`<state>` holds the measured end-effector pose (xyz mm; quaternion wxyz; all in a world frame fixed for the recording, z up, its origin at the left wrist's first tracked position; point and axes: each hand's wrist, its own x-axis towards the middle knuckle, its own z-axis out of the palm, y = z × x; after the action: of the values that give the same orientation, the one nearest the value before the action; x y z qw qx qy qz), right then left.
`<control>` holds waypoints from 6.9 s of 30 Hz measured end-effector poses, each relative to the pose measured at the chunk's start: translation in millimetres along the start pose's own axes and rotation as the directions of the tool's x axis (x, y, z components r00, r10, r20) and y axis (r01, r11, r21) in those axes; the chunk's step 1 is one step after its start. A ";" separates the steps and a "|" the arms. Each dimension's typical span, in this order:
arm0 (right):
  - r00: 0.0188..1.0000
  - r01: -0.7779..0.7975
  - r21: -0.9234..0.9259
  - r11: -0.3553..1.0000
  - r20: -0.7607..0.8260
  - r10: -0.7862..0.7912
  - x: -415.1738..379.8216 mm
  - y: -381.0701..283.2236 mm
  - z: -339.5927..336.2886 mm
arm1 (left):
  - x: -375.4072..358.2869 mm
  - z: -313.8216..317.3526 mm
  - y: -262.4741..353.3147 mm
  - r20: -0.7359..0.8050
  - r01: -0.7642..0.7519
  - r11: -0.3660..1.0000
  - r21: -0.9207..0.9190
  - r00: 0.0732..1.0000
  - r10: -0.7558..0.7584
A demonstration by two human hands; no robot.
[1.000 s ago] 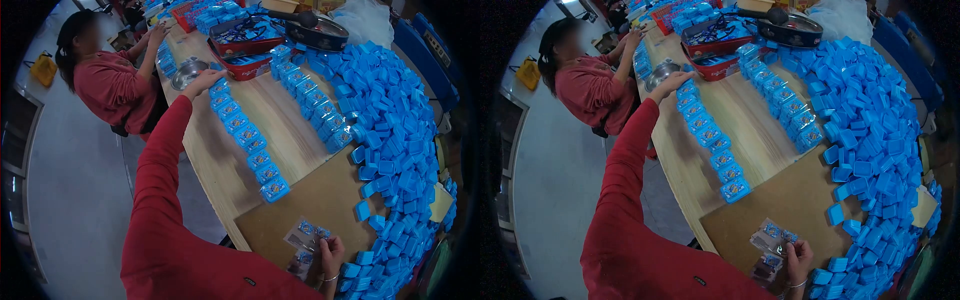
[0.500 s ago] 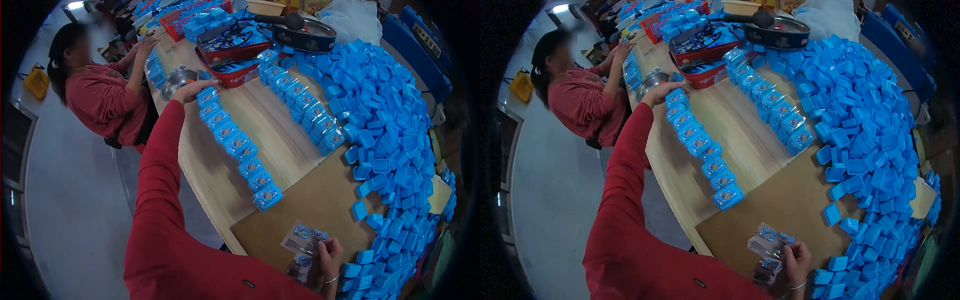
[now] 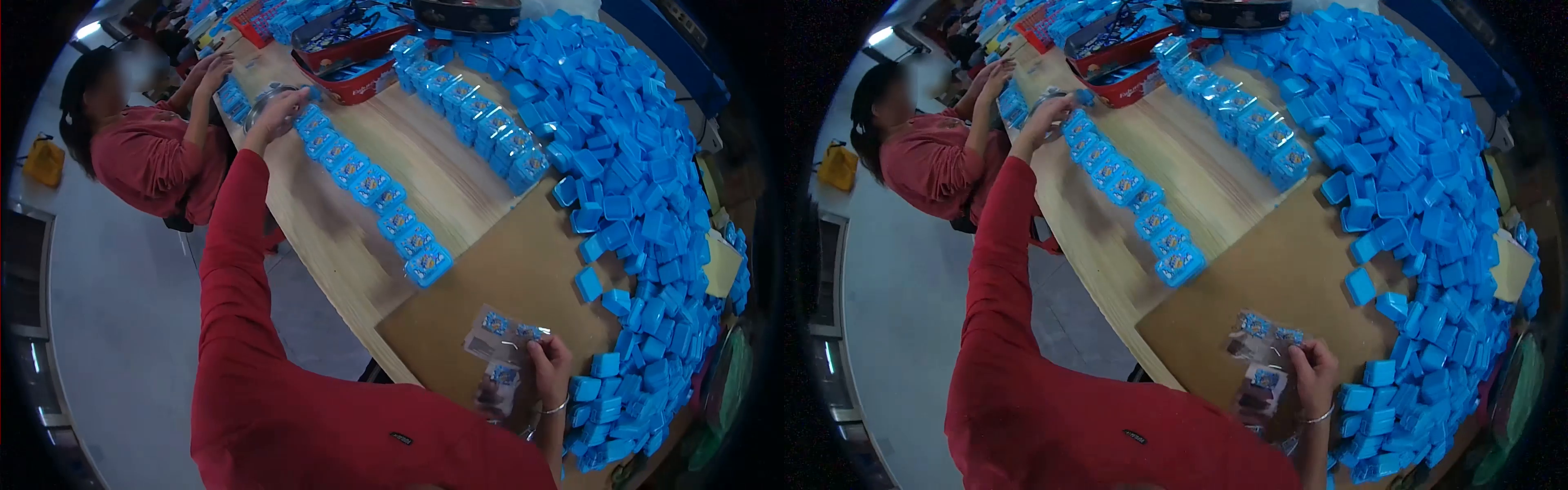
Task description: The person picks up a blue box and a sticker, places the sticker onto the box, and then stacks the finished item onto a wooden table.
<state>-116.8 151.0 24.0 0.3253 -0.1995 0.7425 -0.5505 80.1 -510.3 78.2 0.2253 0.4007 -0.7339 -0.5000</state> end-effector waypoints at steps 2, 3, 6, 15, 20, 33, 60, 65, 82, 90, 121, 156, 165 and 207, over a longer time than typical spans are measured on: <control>1.000 0.016 -0.006 1.000 -0.017 -0.016 -5.4 -11.3 1.7 | -36.7 11.2 32.9 -0.197 -0.236 0.885 0.402 0.921 0.335; 0.999 0.010 -0.021 1.000 -0.047 -0.011 -11.3 -18.6 2.5 | -72.0 31.6 58.1 -0.252 -0.320 0.806 0.497 0.836 0.487; 0.995 0.095 0.157 0.983 -0.056 -0.087 -26.8 -42.1 4.5 | -209.0 136.6 122.8 0.017 -0.331 0.938 -0.103 0.942 0.334; 0.983 0.152 0.280 0.948 -0.140 -0.116 -96.9 -47.8 -14.0 | -405.1 333.4 113.9 0.666 0.198 0.873 -0.446 0.725 0.176; 0.925 0.252 -0.088 0.964 -0.272 -0.267 -139.9 -23.7 -38.3 | -429.7 354.5 130.0 0.804 0.230 0.921 -0.314 0.580 0.129; 0.833 0.298 0.341 0.892 -0.549 -0.069 -191.4 10.6 -100.0 | -439.5 488.1 144.0 0.705 -0.539 0.834 -0.120 0.545 0.454; 0.902 0.368 0.131 0.920 -0.291 -0.320 -146.5 3.1 -70.1 | -432.2 404.6 105.1 0.358 -0.776 0.265 0.572 0.527 0.771; 0.744 0.522 -0.331 0.786 -0.274 -0.609 -127.0 16.7 -67.7 | -443.9 395.4 111.9 0.568 -0.305 0.952 0.005 0.785 0.248; 0.954 0.298 0.311 0.902 -0.123 -0.273 -138.2 -4.0 -68.9 | -452.7 370.6 129.9 0.714 0.185 0.877 -0.444 0.665 0.221; 0.917 0.398 0.216 0.892 -0.102 -0.385 -140.4 -10.0 -69.2 | -456.5 371.8 148.9 0.792 0.230 0.861 -0.453 0.548 0.270; 0.611 0.628 -0.535 0.565 -0.110 -0.784 -151.7 -38.0 -48.5 | -489.3 363.5 164.7 0.738 0.283 0.844 -0.456 0.651 0.181; 0.835 0.350 -0.003 0.937 -0.452 -0.314 -102.4 -7.4 -77.0 | -382.5 417.2 107.5 0.573 -0.464 0.852 0.244 0.778 0.260; 0.883 0.365 0.125 0.923 -0.361 -0.300 -108.5 -12.0 -66.0 | -428.4 415.0 149.3 0.702 0.168 0.891 -0.421 0.683 0.202; 0.821 0.514 -0.070 0.855 -0.247 -0.514 -152.1 -29.6 -95.6 | -444.4 379.8 181.4 0.670 0.344 0.727 -0.594 0.711 0.212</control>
<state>-77.9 307.0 109.5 0.0659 -0.3192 0.6969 -0.6388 -6.9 93.8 124.0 0.0416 0.0968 -0.5089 -0.8544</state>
